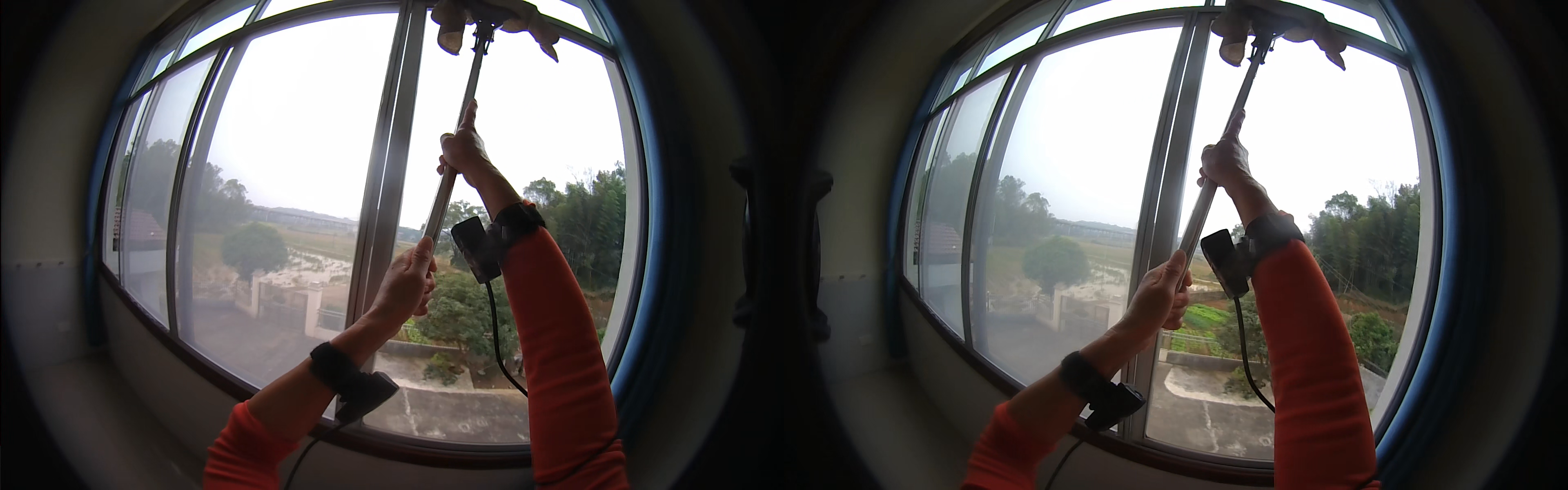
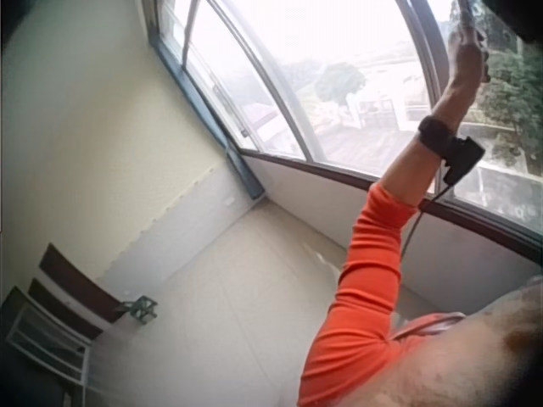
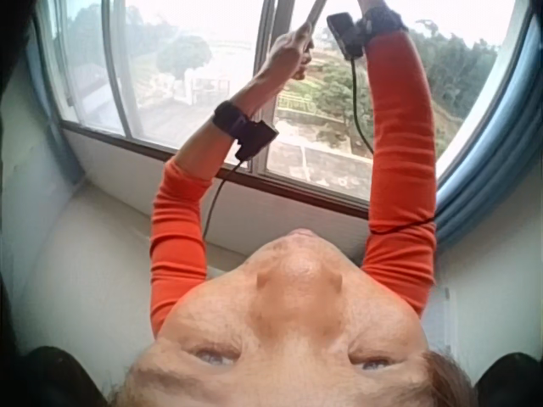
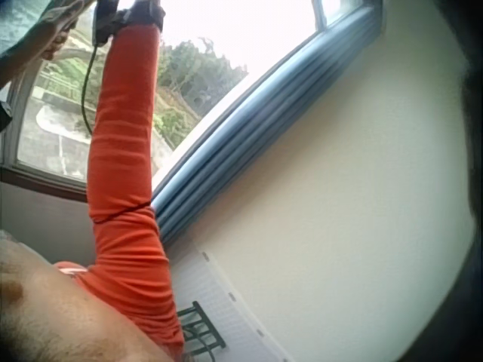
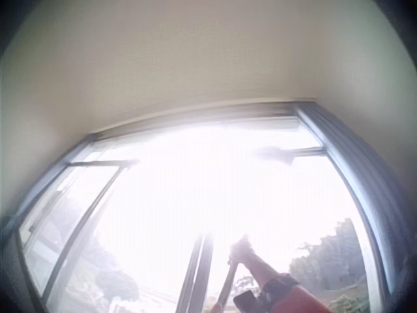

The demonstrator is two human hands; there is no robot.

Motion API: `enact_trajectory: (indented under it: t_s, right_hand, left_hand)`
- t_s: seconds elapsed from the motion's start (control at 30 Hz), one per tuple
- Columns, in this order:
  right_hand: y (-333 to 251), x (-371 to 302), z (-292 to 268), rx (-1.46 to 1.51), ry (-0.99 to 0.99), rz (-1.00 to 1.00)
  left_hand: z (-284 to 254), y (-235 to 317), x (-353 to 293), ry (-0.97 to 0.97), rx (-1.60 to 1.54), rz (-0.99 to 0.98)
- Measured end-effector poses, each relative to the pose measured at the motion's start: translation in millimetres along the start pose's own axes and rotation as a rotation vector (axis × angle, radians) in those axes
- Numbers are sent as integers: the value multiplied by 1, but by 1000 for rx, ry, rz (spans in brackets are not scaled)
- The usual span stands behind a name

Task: The person uses a long-handled window cleaning tool with a cloth to wipe the interior surface of a large window. They move the tool in vertical and horizontal strokes across the glass, adjusting their grip and position to reach different areas.

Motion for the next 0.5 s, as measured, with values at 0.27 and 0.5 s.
enact_trajectory:
  t_s: [0.27, 0.5]
  right_hand:
    - [-38, 22, 126, 36, -108, 44]
    - [-43, 25, 177, 113, -50, 19]
  left_hand:
    - [-121, 36, -21, 48, -30, -24]
    - [-182, 48, -23, 24, 21, -8]
Point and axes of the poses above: each hand's wrist, its own x-axis towards the middle knuckle, its own z-axis out of the palm, y = z × x, the point moved 5 cm from there along x, towards the middle knuckle, and after that the axes turned 1 degree about x, right-handed, at the moved point
